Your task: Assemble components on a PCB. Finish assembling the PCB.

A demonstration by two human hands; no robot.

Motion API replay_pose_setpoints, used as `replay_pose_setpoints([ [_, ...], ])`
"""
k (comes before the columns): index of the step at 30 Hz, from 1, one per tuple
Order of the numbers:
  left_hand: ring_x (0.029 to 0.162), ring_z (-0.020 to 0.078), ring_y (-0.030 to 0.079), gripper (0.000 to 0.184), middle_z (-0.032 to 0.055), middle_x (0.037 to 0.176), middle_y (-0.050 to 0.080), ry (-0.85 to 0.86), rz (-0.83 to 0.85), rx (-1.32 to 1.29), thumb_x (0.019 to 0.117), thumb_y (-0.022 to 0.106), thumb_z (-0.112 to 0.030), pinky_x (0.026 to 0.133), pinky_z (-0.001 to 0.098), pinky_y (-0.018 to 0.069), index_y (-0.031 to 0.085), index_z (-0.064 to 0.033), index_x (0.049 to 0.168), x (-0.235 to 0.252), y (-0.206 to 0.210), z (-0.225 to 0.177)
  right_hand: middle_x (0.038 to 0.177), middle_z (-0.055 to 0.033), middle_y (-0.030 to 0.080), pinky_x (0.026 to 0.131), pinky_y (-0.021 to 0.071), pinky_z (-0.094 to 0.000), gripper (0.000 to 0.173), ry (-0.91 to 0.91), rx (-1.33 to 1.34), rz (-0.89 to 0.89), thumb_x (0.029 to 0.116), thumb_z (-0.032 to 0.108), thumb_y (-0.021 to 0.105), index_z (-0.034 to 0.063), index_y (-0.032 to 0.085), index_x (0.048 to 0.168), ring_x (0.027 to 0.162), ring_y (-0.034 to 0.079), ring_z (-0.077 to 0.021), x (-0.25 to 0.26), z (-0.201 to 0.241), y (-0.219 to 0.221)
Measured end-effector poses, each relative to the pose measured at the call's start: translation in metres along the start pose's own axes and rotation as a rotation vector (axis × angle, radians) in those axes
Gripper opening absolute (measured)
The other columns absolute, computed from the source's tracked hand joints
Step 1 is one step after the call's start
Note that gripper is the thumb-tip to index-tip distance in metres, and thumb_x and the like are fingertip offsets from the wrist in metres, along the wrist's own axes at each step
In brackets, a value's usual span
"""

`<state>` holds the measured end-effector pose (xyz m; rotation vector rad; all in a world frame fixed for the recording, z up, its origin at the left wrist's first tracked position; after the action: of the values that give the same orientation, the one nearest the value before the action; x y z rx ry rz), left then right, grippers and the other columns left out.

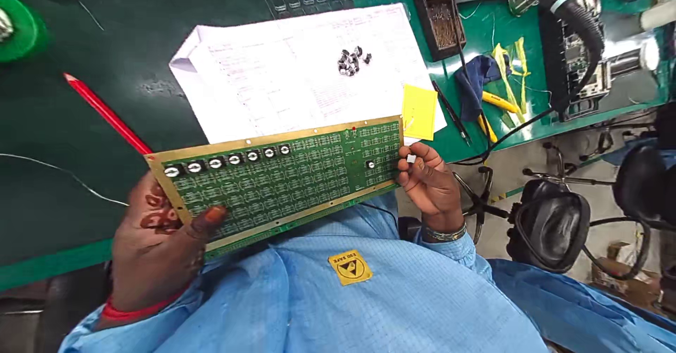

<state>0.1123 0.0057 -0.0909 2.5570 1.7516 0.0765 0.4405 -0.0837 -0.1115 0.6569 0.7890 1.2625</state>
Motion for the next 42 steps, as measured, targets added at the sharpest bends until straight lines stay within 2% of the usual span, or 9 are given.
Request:
replay_pose_setpoints([
  [8,0.117,0.0033,0.064,0.065,-0.0149,0.128,0.065,-0.002,-0.02,0.038,0.0888,0.075,-0.023,0.102,0.0231,0.053,0.04,-0.0121,0.143,-0.001,-0.001,0.001,0.113,-0.0126,0.075,0.083,0.0618,-0.0282,0.02,-0.004,-0.013,-0.02,0.0949,0.004,0.068,0.0054,0.075,0.114,0.091,0.074,-0.0158,0.0,-0.001,0.001],
  [17,0.114,0.0034,0.065,0.062,-0.0152,0.126,0.066,-0.003,-0.002,0.0,0.0895,0.075,-0.023,0.101,0.0227,0.0541,0.042,-0.0155,0.142,-0.001,0.0,0.0,0.114,-0.0121,0.074,0.083,0.062,-0.0286,0.018,-0.041,-0.103,-0.05,0.0953,0.004,0.068,0.0063,0.077,0.111,0.092,0.074,-0.0157,-0.001,-0.001,0.002],
  [20,0.114,0.0033,0.065,0.063,-0.0154,0.125,0.067,-0.017,-0.003,-0.005,0.0895,0.076,-0.024,0.1,0.0224,0.0546,0.042,-0.0171,0.143,-0.001,-0.002,0.001,0.115,-0.0094,0.074,0.084,0.0622,-0.03,0.025,-0.095,-0.322,-0.058,0.0921,0.004,0.072,0.0056,0.075,0.116,0.092,0.073,-0.0139,-0.003,0.0,0.004],
  [25,0.112,0.0033,0.066,0.063,-0.0156,0.124,0.067,-0.03,-0.008,-0.01,0.0902,0.076,-0.025,0.099,0.0229,0.0555,0.042,-0.0189,0.143,-0.002,-0.002,0.002,0.113,-0.0009,0.071,0.081,0.0634,-0.0289,0.023,-0.283,-0.801,-0.073,0.0898,0.0,0.073,0.0074,0.076,0.111,0.092,0.071,-0.0097,-0.005,0.002,0.008],
  [30,0.112,0.0036,0.066,0.06,-0.0151,0.124,0.067,-0.037,-0.001,-0.015,0.0912,0.073,-0.02,0.098,0.023,0.0557,0.043,-0.0186,0.143,-0.001,-0.002,0.001,0.11,-0.01,0.071,0.085,0.0608,-0.0269,0.021,-0.56,-1.338,0.03,0.0923,0.002,0.071,-0.0029,0.072,0.113,0.097,0.069,-0.0103,0.0,0.004,0.01],
  [34,0.111,0.0036,0.067,0.06,-0.0148,0.123,0.068,-0.052,-0.015,-0.002,0.0908,0.072,-0.019,0.097,0.0232,0.0561,0.043,-0.0185,0.143,-0.002,-0.003,0.003,0.106,-0.0104,0.074,0.089,0.0576,-0.0302,0.026,-0.602,-1.495,0.09,0.0942,0.004,0.069,-0.0034,0.067,0.119,0.096,0.07,-0.0117,0.004,0.007,0.011],
  [42,0.112,0.0026,0.066,0.06,-0.0155,0.124,0.067,-0.075,-0.017,-0.002,0.0905,0.072,-0.02,0.097,0.0221,0.0558,0.044,-0.0203,0.143,-0.002,-0.003,0.003,0.106,-0.0111,0.074,0.09,0.0578,-0.0289,0.027,-0.571,-1.515,0.127,0.0938,0.001,0.067,-0.005,0.065,0.12,0.096,0.07,-0.0112,0.009,0.007,0.013],
])
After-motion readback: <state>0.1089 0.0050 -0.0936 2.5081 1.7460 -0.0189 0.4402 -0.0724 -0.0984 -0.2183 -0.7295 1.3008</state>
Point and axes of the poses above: each hand's wrist, its own x-axis towards the middle knuckle, its own y-axis out of the palm, z = x × y, the point moved 3 cm from there along x, towards the middle knuckle
